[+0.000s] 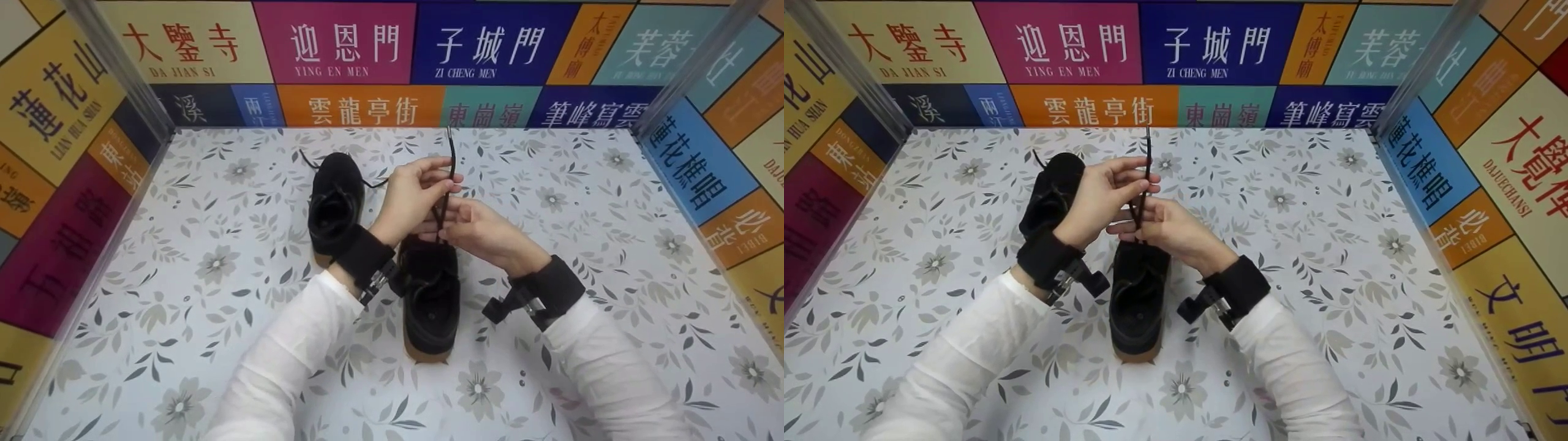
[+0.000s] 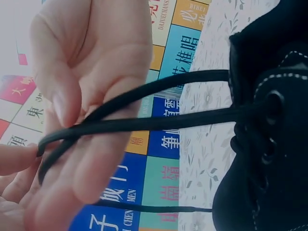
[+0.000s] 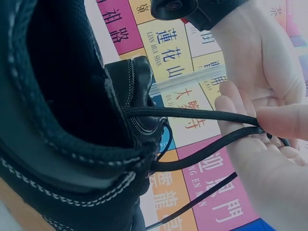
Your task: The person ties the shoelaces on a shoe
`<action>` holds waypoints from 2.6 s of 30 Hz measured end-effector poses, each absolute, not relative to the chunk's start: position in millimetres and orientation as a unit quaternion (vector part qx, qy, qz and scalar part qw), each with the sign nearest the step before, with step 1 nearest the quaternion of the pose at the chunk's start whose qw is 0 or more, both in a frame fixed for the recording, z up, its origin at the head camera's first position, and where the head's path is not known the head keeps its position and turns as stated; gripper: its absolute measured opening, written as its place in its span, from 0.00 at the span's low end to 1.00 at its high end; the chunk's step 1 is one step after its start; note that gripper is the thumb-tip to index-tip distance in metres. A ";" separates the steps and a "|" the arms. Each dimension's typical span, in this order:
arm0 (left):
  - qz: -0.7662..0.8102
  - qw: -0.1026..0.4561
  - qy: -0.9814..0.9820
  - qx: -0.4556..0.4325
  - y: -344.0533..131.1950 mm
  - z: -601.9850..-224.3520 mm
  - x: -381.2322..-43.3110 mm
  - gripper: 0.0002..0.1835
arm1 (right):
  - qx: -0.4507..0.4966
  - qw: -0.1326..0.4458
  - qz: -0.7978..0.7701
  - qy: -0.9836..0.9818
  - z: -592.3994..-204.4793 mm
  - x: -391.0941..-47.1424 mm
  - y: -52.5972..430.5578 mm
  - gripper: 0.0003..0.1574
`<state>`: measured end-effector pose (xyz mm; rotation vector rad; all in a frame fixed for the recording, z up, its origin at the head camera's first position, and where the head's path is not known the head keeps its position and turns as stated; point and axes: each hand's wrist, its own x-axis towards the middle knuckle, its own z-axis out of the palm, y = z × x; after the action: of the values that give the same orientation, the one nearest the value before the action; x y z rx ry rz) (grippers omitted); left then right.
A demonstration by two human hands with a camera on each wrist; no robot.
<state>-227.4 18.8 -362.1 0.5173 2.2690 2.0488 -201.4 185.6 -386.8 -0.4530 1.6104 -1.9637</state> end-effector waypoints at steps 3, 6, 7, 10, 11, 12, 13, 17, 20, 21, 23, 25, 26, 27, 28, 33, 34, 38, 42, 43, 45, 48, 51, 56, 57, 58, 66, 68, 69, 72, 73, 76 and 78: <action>0.660 0.027 0.733 0.162 19.5 -365.2 -229.3 0.21 | -0.177 0.276 -0.729 0.600 -389.1 -201.5 185.7 0.39; 0.657 0.032 0.737 0.156 20.0 -368.1 -230.5 0.20 | -0.173 0.273 -0.728 0.604 -390.9 -201.7 185.0 0.37; 0.654 0.032 0.740 0.155 20.0 -369.0 -230.9 0.20 | -0.169 0.272 -0.727 0.607 -391.2 -201.7 184.6 0.36; 0.638 0.030 0.755 0.151 19.5 -371.2 -231.8 0.19 | -0.153 0.271 -0.724 0.616 -391.8 -201.8 183.3 0.34; 0.633 0.031 0.759 0.148 19.1 -372.0 -232.1 0.19 | -0.148 0.270 -0.724 0.617 -391.7 -201.8 182.6 0.33; 0.629 0.033 0.763 0.147 18.5 -372.9 -232.3 0.19 | -0.144 0.269 -0.723 0.620 -391.6 -201.8 182.1 0.33; 0.627 0.036 0.765 0.146 17.9 -373.8 -232.5 0.19 | -0.141 0.268 -0.722 0.622 -391.5 -201.7 181.7 0.33; 0.627 0.049 0.765 0.137 16.0 -378.7 -232.5 0.18 | -0.134 0.261 -0.725 0.623 -392.0 -201.6 181.4 0.36; 0.633 0.056 0.762 0.127 14.1 -383.1 -232.2 0.17 | -0.132 0.256 -0.731 0.618 -393.6 -201.5 182.8 0.35; 0.634 0.058 0.761 0.123 13.1 -384.7 -232.2 0.17 | -0.132 0.255 -0.733 0.616 -394.3 -201.5 183.3 0.33; 0.638 0.059 0.758 0.121 10.2 -387.8 -232.2 0.18 | -0.132 0.252 -0.738 0.612 -395.2 -201.4 184.3 0.29; 0.644 0.061 0.752 0.126 6.3 -391.4 -232.6 0.19 | -0.134 0.250 -0.741 0.609 -396.0 -201.1 185.8 0.27; 0.645 0.062 0.751 0.129 4.2 -393.0 -232.9 0.20 | -0.135 0.249 -0.742 0.607 -396.2 -200.9 186.5 0.27; 0.644 0.062 0.750 0.136 2.0 -394.8 -233.4 0.20 | -0.133 0.248 -0.744 0.606 -396.3 -200.6 187.1 0.26; 0.644 0.065 0.749 0.142 -0.3 -396.6 -233.8 0.20 | -0.134 0.248 -0.746 0.603 -396.4 -200.2 187.9 0.27; 0.607 0.081 0.769 0.184 -11.2 -406.7 -235.5 0.25 | -0.127 0.246 -0.754 0.596 -396.5 -199.4 189.0 0.27; 0.594 0.082 0.777 0.192 -13.1 -409.1 -235.5 0.26 | -0.126 0.245 -0.755 0.594 -396.6 -199.3 189.1 0.27; 0.540 0.078 0.809 0.219 -18.9 -419.6 -234.4 0.27 | -0.122 0.242 -0.760 0.591 -397.4 -199.0 189.5 0.25; 0.504 0.070 0.831 0.224 -22.4 -431.7 -231.8 0.25 | -0.121 0.243 -0.763 0.587 -397.6 -198.3 190.4 0.25; 0.496 0.066 0.836 0.223 -22.8 -434.9 -231.3 0.24 | -0.120 0.243 -0.763 0.588 -397.5 -198.3 190.5 0.25; 0.481 0.048 0.846 0.224 -23.2 -441.4 -230.2 0.22 | -0.116 0.242 -0.762 0.590 -397.4 -198.2 190.5 0.26; 0.468 0.012 0.856 0.221 -22.6 -450.6 -228.6 0.17 | -0.109 0.241 -0.761 0.593 -397.6 -198.4 190.2 0.26; 0.461 -0.029 0.861 0.211 -22.1 -457.4 -226.9 0.12 | -0.107 0.241 -0.762 0.592 -398.4 -198.6 190.5 0.26; 0.449 -0.101 0.869 0.184 -25.9 -457.9 -221.3 0.07 | -0.100 0.233 -0.759 0.600 -399.6 -198.8 191.0 0.27; 0.447 -0.114 0.869 0.179 -27.4 -456.3 -219.9 0.07 | -0.098 0.231 -0.756 0.604 -399.7 -198.7 190.9 0.27; 0.447 -0.126 0.868 0.173 -29.1 -454.3 -218.5 0.06 | -0.096 0.228 -0.754 0.608 -400.0 -198.9 191.0 0.27; 0.467 -0.178 0.853 0.150 -47.4 -433.0 -207.1 0.06 | -0.084 0.211 -0.748 0.624 -401.8 -198.3 191.5 0.27; 0.465 -0.190 0.852 0.148 -52.9 -428.7 -204.7 0.06 | -0.079 0.204 -0.747 0.628 -403.0 -198.6 192.0 0.24; 0.465 -0.194 0.852 0.147 -55.7 -426.6 -203.4 0.06 | -0.076 0.200 -0.746 0.631 -403.5 -198.5 192.3 0.23; 0.465 -0.198 0.851 0.143 -64.6 -421.7 -198.8 0.06 | -0.072 0.185 -0.739 0.644 -405.4 -198.9 193.4 0.22; 0.465 -0.198 0.851 0.144 -67.5 -420.5 -197.2 0.06 | -0.073 0.179 -0.735 0.649 -406.0 -198.9 193.6 0.22; 0.464 -0.188 0.853 0.149 -75.3 -417.3 -191.7 0.05 | -0.079 0.156 -0.721 0.671 -407.0 -198.6 194.1 0.22; 0.461 -0.178 0.856 0.151 -79.9 -416.7 -188.3 0.05 | -0.082 0.142 -0.711 0.684 -407.6 -198.3 194.5 0.20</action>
<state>-188.3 -79.9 -416.7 0.5385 3.0454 1.6381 -198.3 194.5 -407.6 -0.2353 1.9741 -2.0514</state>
